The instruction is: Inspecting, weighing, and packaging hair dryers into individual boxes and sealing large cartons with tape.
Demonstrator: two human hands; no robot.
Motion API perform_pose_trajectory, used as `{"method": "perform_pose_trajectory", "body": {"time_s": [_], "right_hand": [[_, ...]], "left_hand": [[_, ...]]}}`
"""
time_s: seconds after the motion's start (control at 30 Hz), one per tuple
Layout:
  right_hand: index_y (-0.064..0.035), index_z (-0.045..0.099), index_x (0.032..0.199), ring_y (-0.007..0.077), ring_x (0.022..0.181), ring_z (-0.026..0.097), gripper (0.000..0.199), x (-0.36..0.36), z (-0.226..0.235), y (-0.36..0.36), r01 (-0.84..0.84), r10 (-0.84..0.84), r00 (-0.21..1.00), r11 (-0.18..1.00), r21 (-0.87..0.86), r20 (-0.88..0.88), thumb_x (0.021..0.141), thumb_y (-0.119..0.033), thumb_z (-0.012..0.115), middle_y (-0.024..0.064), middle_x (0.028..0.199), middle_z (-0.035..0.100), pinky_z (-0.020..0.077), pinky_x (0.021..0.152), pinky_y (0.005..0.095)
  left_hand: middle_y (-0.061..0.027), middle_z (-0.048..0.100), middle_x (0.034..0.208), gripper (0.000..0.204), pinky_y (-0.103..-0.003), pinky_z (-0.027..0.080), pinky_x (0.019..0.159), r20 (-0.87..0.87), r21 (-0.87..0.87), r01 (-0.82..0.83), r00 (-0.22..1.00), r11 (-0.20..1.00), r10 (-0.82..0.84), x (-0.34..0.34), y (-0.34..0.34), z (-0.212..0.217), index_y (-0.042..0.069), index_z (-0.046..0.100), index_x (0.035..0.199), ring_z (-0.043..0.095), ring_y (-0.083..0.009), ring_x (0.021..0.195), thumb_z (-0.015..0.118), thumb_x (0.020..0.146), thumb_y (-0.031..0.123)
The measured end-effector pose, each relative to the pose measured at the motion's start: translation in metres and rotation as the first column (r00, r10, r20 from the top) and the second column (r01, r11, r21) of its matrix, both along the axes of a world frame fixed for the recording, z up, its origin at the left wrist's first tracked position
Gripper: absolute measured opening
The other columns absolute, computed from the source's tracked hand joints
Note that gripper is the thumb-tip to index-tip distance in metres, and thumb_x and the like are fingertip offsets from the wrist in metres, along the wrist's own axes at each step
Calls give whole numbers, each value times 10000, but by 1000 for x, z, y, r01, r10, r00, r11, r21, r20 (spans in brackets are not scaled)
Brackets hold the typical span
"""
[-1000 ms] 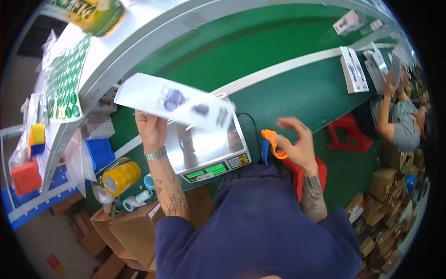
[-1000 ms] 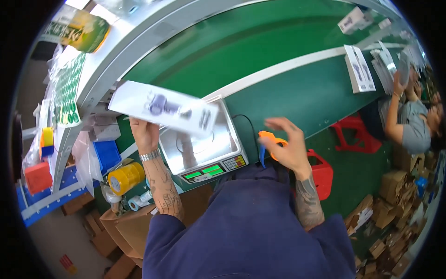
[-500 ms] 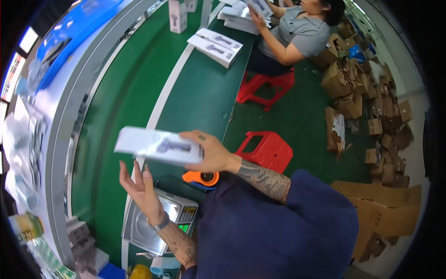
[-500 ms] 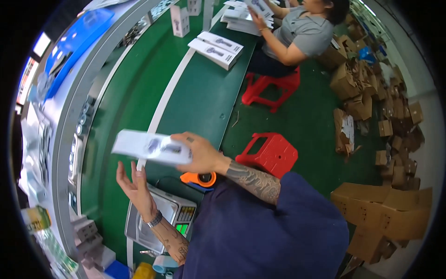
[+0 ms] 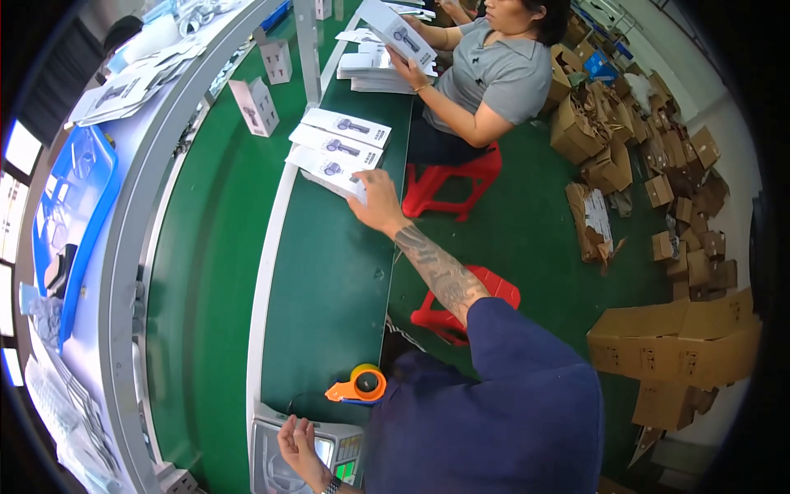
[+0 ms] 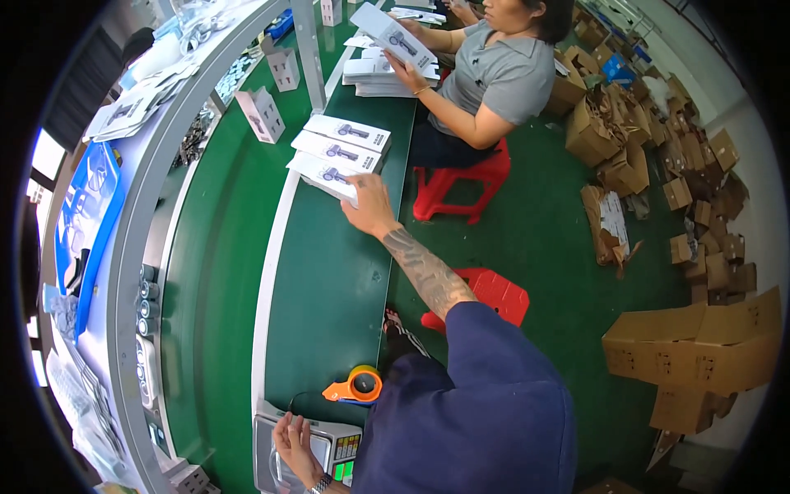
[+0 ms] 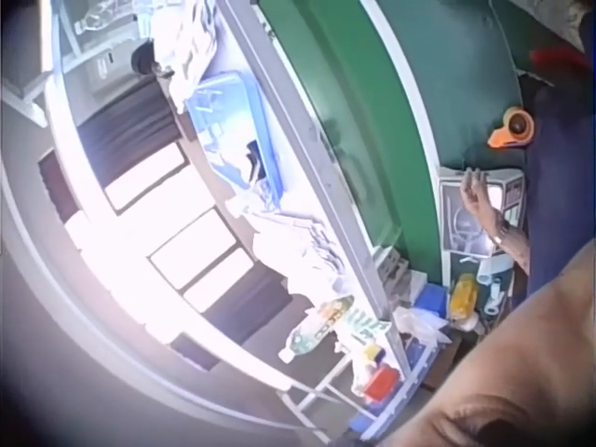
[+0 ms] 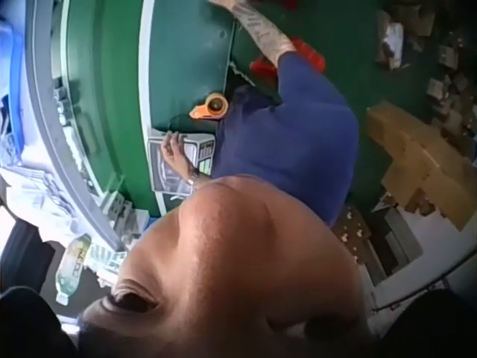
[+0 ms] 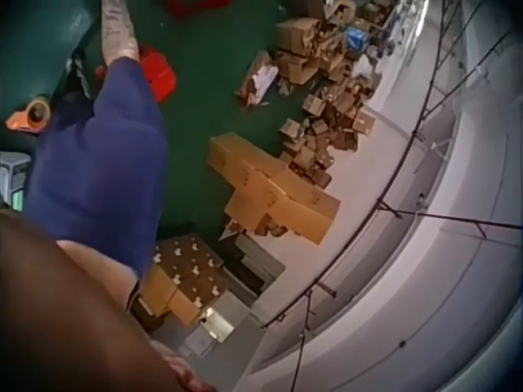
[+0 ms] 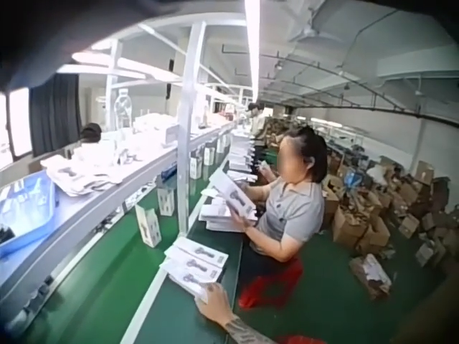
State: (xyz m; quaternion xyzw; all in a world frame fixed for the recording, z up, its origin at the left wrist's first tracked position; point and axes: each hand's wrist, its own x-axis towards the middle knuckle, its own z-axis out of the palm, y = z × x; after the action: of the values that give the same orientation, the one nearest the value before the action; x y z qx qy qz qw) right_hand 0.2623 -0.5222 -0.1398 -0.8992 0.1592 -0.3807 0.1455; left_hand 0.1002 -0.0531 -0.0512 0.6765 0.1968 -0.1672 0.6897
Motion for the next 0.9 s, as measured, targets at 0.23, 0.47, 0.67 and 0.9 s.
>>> {"method": "perform_pose_trajectory", "body": {"time_s": [0.23, 0.47, 0.67, 0.9], "right_hand": [[-39, 614, 918, 174, 617, 549, 286, -126, -7, 110, -224, 702, 645, 551, 804, -302, 796, -283, 701, 61, 742, 620, 456, 576, 290], [-40, 564, 1111, 367, 751, 607, 454, -189, -41, 211, -271, 757, 337, 648, 712, -561, 767, -315, 669, 166, 1014, 630, 508, 693, 414], [1, 628, 853, 401, 742, 584, 215, -152, -45, 218, -429, 771, 302, 635, 642, -561, 673, -83, 545, 185, 830, 641, 483, 683, 438], [0, 641, 1037, 263, 737, 620, 288, -105, -25, 200, -344, 701, 544, 687, 640, -461, 761, -31, 565, 142, 901, 675, 501, 697, 348]], "left_hand": [[-146, 574, 1160, 222, -332, 505, 905, -32, -65, -7, 999, 998, 5, -6, 0, -6, 1, 544, 1147, 605, -232, 1004, 524, 934, 61], [-148, 595, 1104, 216, -328, 512, 880, -17, -146, -14, 1000, 989, 12, -14, 4, -4, -9, 557, 1129, 608, -222, 977, 525, 922, 44], [-131, 605, 1104, 229, -323, 498, 864, 178, 6, -302, 938, 953, 296, -50, 82, 18, -10, 565, 1123, 598, -197, 948, 537, 900, 35], [-49, 624, 959, 212, -234, 460, 767, 330, 323, -557, 824, 765, 461, -82, 232, 27, 19, 620, 1065, 549, -125, 819, 601, 861, 72]]}}
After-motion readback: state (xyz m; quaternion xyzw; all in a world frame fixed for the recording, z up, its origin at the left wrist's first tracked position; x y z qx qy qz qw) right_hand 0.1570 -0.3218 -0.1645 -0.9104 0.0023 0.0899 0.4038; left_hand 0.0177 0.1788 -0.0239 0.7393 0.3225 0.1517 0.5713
